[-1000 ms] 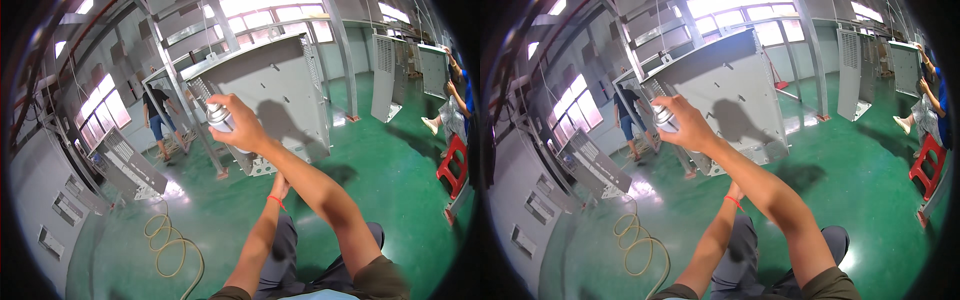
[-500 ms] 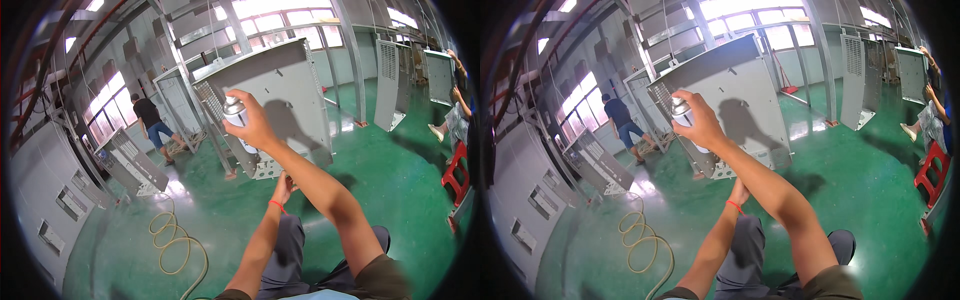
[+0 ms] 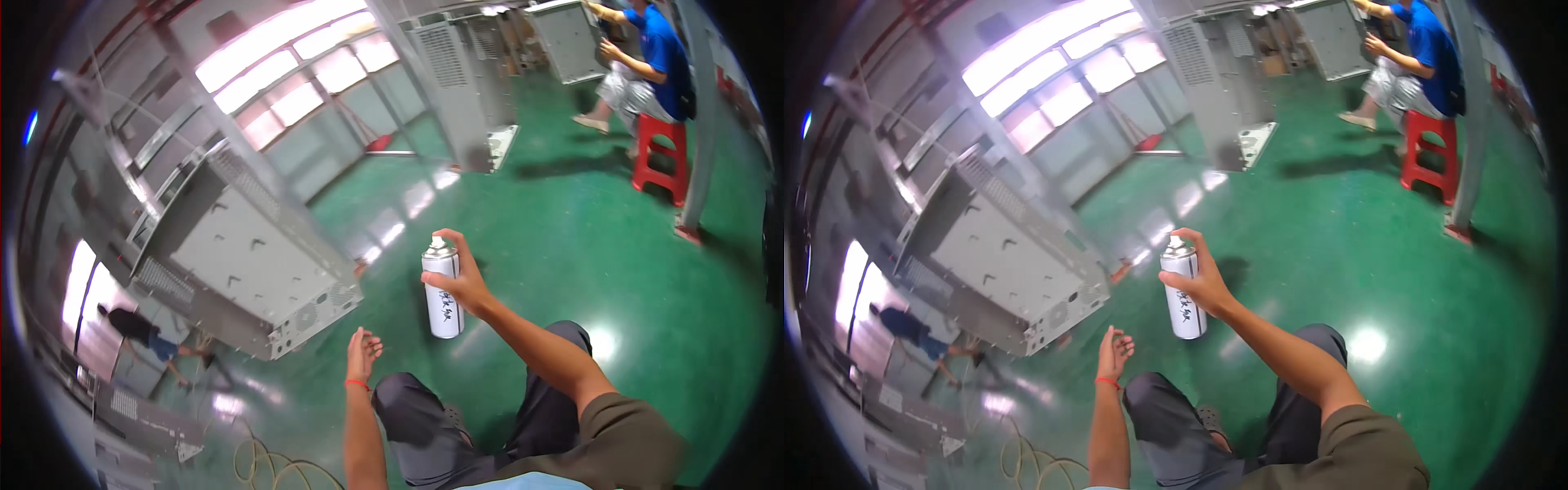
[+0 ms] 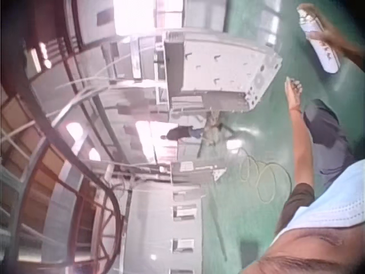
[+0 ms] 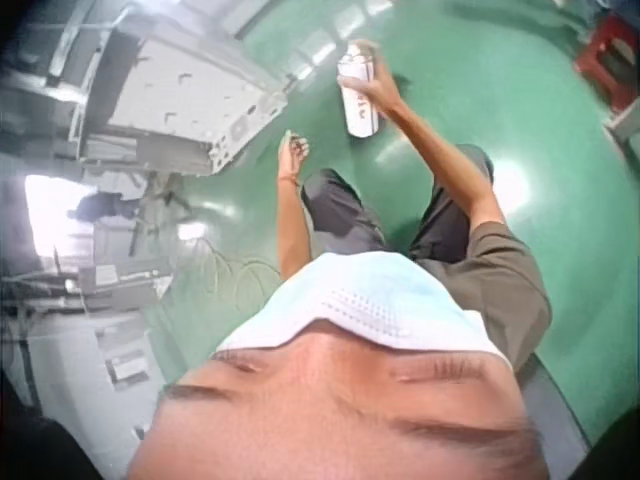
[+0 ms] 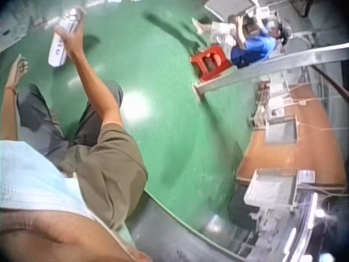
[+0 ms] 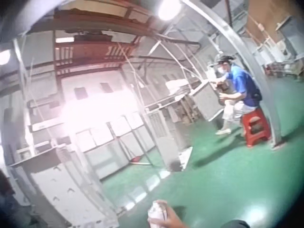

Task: Spray painting the interior of metal enclosures hanging from a conveyor line.

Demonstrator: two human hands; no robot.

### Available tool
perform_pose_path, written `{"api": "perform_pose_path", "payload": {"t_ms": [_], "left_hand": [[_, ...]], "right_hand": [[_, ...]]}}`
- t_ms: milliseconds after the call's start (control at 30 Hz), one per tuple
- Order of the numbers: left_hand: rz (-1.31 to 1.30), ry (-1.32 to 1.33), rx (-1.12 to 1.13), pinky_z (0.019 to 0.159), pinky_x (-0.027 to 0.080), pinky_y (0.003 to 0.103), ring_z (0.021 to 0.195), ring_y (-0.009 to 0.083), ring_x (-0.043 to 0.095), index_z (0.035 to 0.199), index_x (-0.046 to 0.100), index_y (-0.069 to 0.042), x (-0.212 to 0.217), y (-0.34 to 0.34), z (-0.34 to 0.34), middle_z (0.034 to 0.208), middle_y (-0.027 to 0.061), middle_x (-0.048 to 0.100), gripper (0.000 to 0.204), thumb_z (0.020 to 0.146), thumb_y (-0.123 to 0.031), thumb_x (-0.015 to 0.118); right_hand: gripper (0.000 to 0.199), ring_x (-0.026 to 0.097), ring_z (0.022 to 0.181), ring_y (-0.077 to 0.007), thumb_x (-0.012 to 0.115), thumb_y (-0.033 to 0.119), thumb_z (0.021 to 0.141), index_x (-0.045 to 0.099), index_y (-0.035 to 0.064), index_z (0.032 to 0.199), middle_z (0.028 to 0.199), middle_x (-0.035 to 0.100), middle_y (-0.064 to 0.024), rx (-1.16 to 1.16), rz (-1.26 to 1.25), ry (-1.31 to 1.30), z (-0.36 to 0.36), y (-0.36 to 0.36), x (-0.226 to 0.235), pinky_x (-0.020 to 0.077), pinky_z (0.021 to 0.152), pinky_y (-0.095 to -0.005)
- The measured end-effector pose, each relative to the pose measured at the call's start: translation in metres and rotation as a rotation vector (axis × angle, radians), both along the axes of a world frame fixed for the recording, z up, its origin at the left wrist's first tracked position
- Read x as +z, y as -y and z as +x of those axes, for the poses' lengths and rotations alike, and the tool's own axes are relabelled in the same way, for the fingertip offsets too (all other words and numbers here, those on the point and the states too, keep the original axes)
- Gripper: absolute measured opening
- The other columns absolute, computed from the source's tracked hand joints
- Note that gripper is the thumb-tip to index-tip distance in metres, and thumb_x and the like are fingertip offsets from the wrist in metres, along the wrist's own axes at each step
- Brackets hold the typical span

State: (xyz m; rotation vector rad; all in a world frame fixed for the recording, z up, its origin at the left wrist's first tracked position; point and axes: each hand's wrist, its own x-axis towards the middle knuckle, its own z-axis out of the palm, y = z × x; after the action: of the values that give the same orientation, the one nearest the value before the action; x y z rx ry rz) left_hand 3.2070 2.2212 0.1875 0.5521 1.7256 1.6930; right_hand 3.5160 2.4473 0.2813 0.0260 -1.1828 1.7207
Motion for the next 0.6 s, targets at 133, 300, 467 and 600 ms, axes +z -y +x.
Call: {"api": "perform_pose_path", "payload": {"t_ms": [133, 300, 467, 600], "left_hand": [[-0.574, -0.242, -0.135, 0.072, 0.054, 0.033, 0.079, 0.0185, 0.069, 0.116, 0.061, -0.008, -0.018, -0.036, -0.017, 0.091, 0.0073, 0.073, 0.042, 0.101, -0.048, 0.066], [-1.008, -0.594, -0.399, 0.066, 0.053, 0.035, 0.083, 0.0161, 0.072, 0.117, 0.06, -0.01, -0.035, -0.084, -0.027, 0.097, 0.0093, 0.075, 0.04, 0.098, -0.044, 0.068], [-1.092, -0.389, -0.581, 0.074, 0.053, 0.039, 0.083, 0.0165, 0.072, 0.115, 0.063, -0.011, -0.078, -0.089, -0.025, 0.094, 0.0079, 0.076, 0.036, 0.099, -0.043, 0.066], [-1.156, -0.286, -0.726, 0.08, 0.053, 0.04, 0.089, 0.0183, 0.074, 0.113, 0.063, -0.012, -0.092, -0.07, -0.038, 0.081, 0.0032, 0.069, 0.033, 0.1, -0.043, 0.065]], "right_hand": [[0.076, 0.073, 0.081, -0.0276, 0.074, 0.013, 0.092, 0.029, 0.025, 0.152, 0.102, 0.065, -0.013, 0.073, -0.616, -0.097, 0.009, -0.035, -0.068, 0.0658, 0.07, -0.0459], [0.076, 0.072, 0.078, -0.0303, 0.074, 0.013, 0.092, 0.027, 0.0248, 0.151, 0.104, 0.063, -0.0152, -0.046, -0.891, -0.226, 0.02, -0.063, -0.096, 0.0654, 0.066, -0.0504], [0.078, 0.073, 0.077, -0.0295, 0.075, 0.013, 0.091, 0.026, 0.0204, 0.151, 0.106, 0.063, -0.0145, -0.069, -0.828, -0.223, 0.024, -0.057, -0.087, 0.0656, 0.067, -0.0476], [0.076, 0.074, 0.078, -0.0275, 0.074, 0.014, 0.093, 0.026, 0.0206, 0.151, 0.101, 0.063, -0.013, 0.052, -0.788, -0.216, 0.018, -0.05, -0.067, 0.0659, 0.067, -0.0458]]}}
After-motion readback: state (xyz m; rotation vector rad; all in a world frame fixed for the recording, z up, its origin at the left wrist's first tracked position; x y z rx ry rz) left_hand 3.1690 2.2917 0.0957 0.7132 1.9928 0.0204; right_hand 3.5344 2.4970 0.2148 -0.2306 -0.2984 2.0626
